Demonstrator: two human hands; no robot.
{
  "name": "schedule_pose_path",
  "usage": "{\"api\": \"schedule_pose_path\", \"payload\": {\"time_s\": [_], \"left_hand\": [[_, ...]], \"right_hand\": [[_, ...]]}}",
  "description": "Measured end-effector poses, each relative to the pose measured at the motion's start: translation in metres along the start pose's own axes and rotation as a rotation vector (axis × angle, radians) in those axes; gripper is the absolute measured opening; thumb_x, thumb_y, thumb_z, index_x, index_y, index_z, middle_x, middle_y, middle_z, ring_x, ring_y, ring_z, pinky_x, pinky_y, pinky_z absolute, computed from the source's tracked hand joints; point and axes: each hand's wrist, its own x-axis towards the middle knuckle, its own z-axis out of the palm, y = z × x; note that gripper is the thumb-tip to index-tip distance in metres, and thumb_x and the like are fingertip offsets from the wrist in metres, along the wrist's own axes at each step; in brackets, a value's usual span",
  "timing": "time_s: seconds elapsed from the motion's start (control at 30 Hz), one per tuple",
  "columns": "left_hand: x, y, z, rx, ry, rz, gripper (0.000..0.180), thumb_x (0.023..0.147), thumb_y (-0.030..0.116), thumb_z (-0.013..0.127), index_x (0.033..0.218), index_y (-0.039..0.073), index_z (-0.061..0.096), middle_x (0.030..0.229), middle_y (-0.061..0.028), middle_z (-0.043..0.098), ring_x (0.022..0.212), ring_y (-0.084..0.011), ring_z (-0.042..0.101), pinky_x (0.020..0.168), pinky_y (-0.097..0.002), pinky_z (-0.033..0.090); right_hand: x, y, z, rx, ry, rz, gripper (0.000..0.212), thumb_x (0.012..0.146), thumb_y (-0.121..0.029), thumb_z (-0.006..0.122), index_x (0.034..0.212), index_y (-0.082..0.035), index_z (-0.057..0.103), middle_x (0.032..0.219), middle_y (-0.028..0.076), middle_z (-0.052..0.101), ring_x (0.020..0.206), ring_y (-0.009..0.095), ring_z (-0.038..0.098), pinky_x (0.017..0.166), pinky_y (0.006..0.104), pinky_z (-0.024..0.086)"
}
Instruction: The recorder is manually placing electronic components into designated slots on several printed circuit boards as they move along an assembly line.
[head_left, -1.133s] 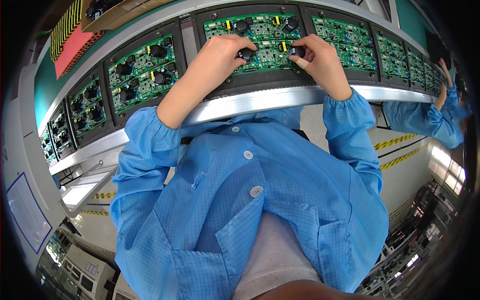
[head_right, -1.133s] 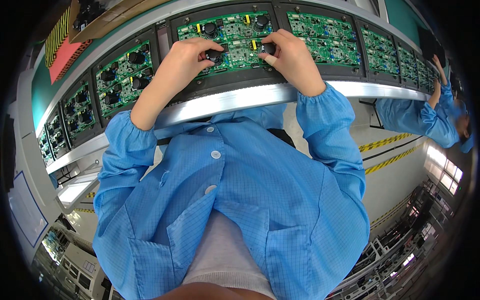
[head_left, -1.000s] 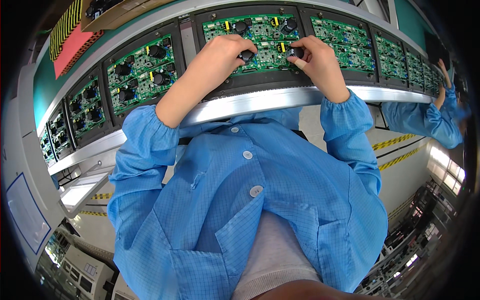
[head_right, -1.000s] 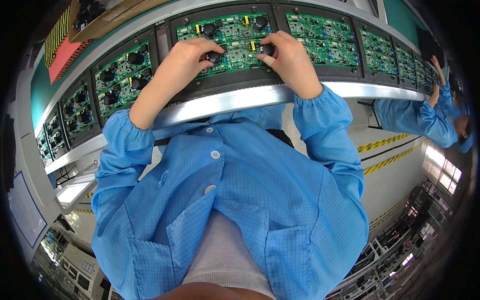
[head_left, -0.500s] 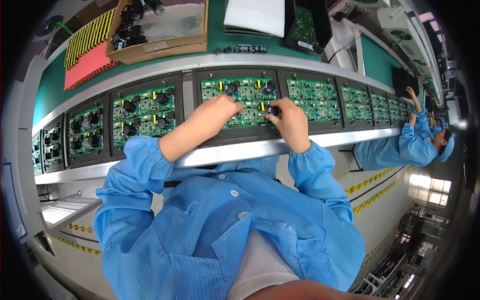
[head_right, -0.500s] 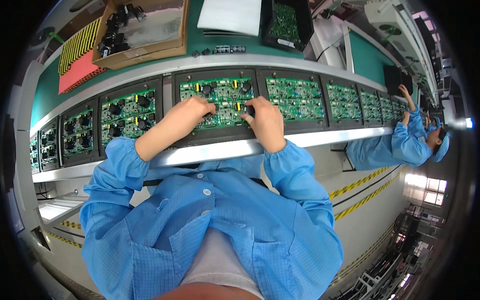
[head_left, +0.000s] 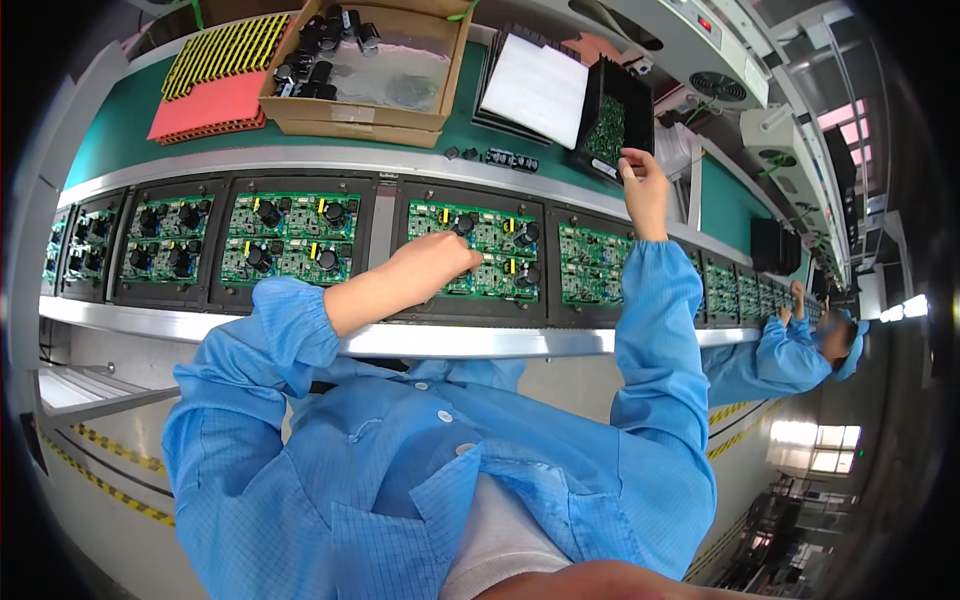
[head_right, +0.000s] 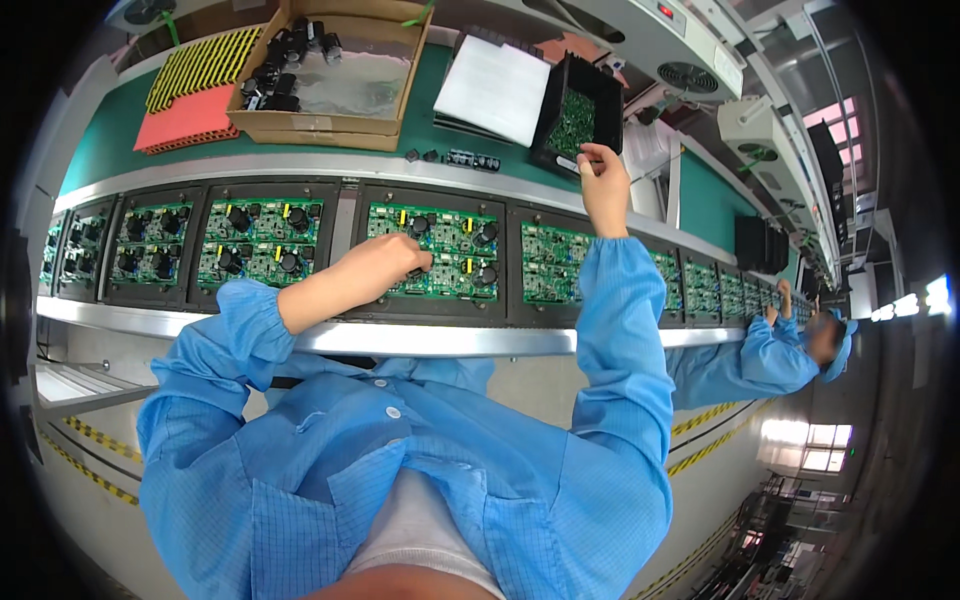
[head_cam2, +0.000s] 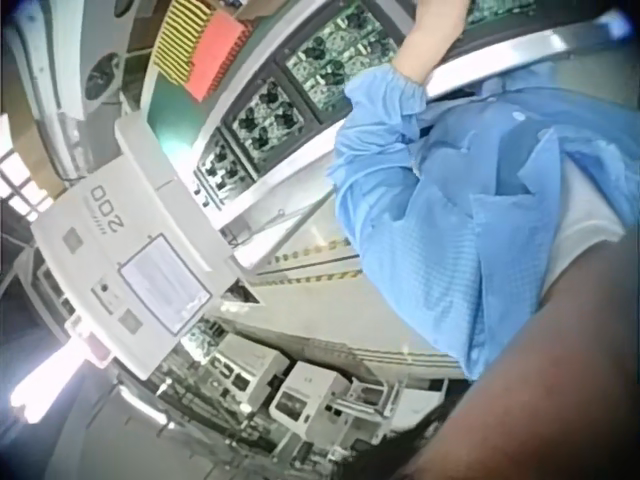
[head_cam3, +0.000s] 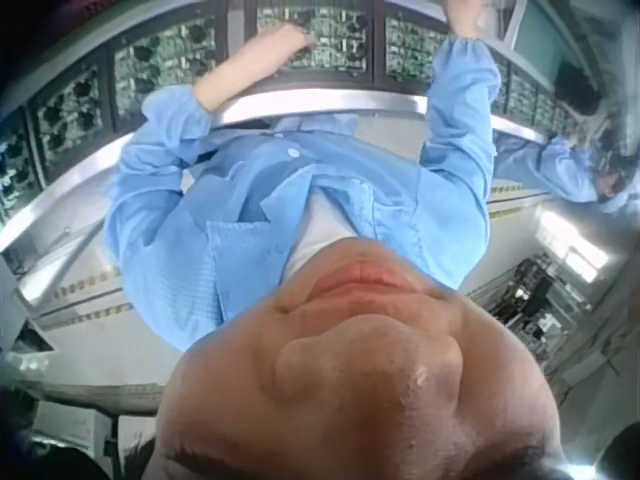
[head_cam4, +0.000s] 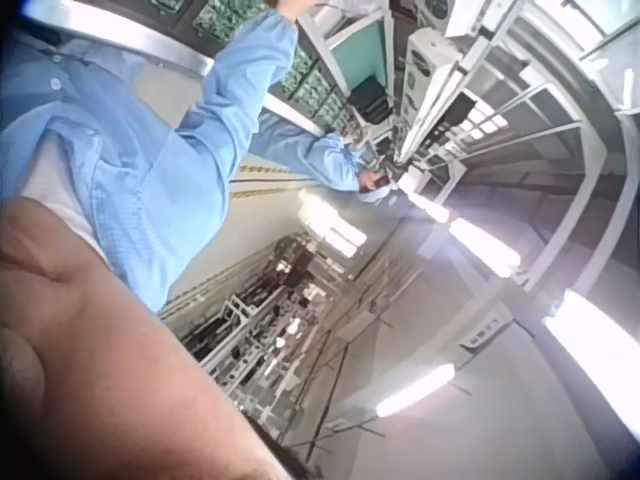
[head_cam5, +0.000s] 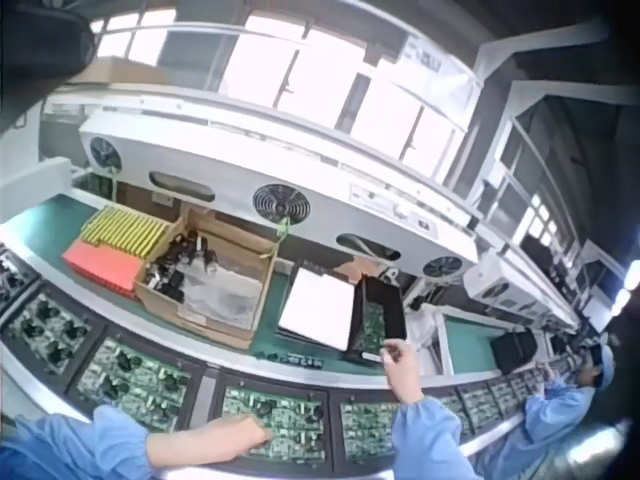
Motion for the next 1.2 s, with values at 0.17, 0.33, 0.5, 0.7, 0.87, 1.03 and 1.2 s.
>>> {"api": "schedule_pose_path", "payload": {"time_s": [0.17, 0.33, 0.5, 0.7, 0.87, 1.03, 1.2], "left_hand": [[-0.002, 0.008, 0.004, 0.002, 0.068, 0.011, 0.016, 0.081, 0.002, 0.063, 0.095, 0.003, 0.072, 0.088, -0.0163, 0.071, 0.092, -0.0368, 0.071, 0.082, -0.0464, 0.058], [-0.008, 0.012, -0.007, 0.156, 0.010, 0.057, 0.023, 0.084, 0.003, 0.063, 0.103, 0.009, 0.075, 0.095, -0.0094, 0.072, 0.099, -0.0295, 0.066, 0.088, -0.0414, 0.055], [-0.046, 0.027, -0.023, 0.033, 0.382, -0.007, 0.035, 0.081, 0.002, 0.070, 0.114, 0.013, 0.073, 0.109, -0.0019, 0.071, 0.102, -0.0261, 0.063, 0.091, -0.0388, 0.050], [-0.121, 0.032, 0.014, 0.011, 0.513, -0.234, 0.025, 0.077, -0.002, 0.070, 0.099, 0.009, 0.075, 0.099, -0.0040, 0.071, 0.092, -0.0253, 0.064, 0.081, -0.0380, 0.047], [-0.125, 0.034, 0.027, 0.055, 0.645, -0.270, 0.027, 0.073, -0.010, 0.066, 0.094, 0.005, 0.074, 0.098, -0.0073, 0.072, 0.089, -0.0275, 0.064, 0.078, -0.0381, 0.047], [-0.123, 0.032, 0.029, 0.013, 0.622, -0.300, 0.024, 0.075, -0.012, 0.066, 0.092, 0.003, 0.074, 0.097, -0.0088, 0.071, 0.086, -0.0278, 0.064, 0.079, -0.0377, 0.048], [-0.123, 0.034, 0.033, 0.001, 0.630, -0.326, 0.025, 0.074, -0.014, 0.064, 0.092, 0.001, 0.073, 0.097, -0.0117, 0.071, 0.084, -0.0288, 0.064, 0.079, -0.0370, 0.050]], "right_hand": [[0.087, 0.062, 0.038, -0.142, -0.033, -0.035, 0.023, 0.091, -0.012, 0.071, 0.112, -0.004, 0.075, 0.094, 0.011, 0.077, 0.088, 0.020, 0.073, 0.079, 0.0338, 0.057], [0.124, 0.091, 0.066, -0.567, -0.368, -0.037, 0.027, 0.085, -0.014, 0.078, 0.110, -0.003, 0.075, 0.100, 0.018, 0.077, 0.096, 0.034, 0.074, 0.085, 0.0442, 0.057], [0.123, 0.094, 0.067, -0.509, -0.302, 0.007, 0.020, 0.083, -0.017, 0.082, 0.099, -0.004, 0.078, 0.090, 0.023, 0.074, 0.088, 0.038, 0.073, 0.081, 0.0463, 0.057], [0.135, 0.122, 0.055, -0.529, -0.239, -0.177, 0.018, 0.089, -0.016, 0.075, 0.104, -0.008, 0.079, 0.099, 0.022, 0.074, 0.095, 0.040, 0.071, 0.088, 0.0464, 0.057], [0.140, 0.139, 0.048, -0.575, -0.264, -0.278, 0.023, 0.099, -0.019, 0.064, 0.110, 0.000, 0.072, 0.091, 0.024, 0.072, 0.086, 0.038, 0.071, 0.078, 0.0440, 0.056], [0.146, 0.142, 0.049, -0.472, -0.251, -0.298, 0.025, 0.101, -0.020, 0.058, 0.097, 0.003, 0.069, 0.092, 0.031, 0.067, 0.093, 0.049, 0.065, 0.078, 0.0537, 0.051], [0.139, 0.110, 0.042, -0.496, -0.379, -0.321, 0.021, 0.094, -0.018, 0.069, 0.094, 0.003, 0.072, 0.093, 0.027, 0.068, 0.091, 0.048, 0.065, 0.079, 0.0518, 0.051]]}}
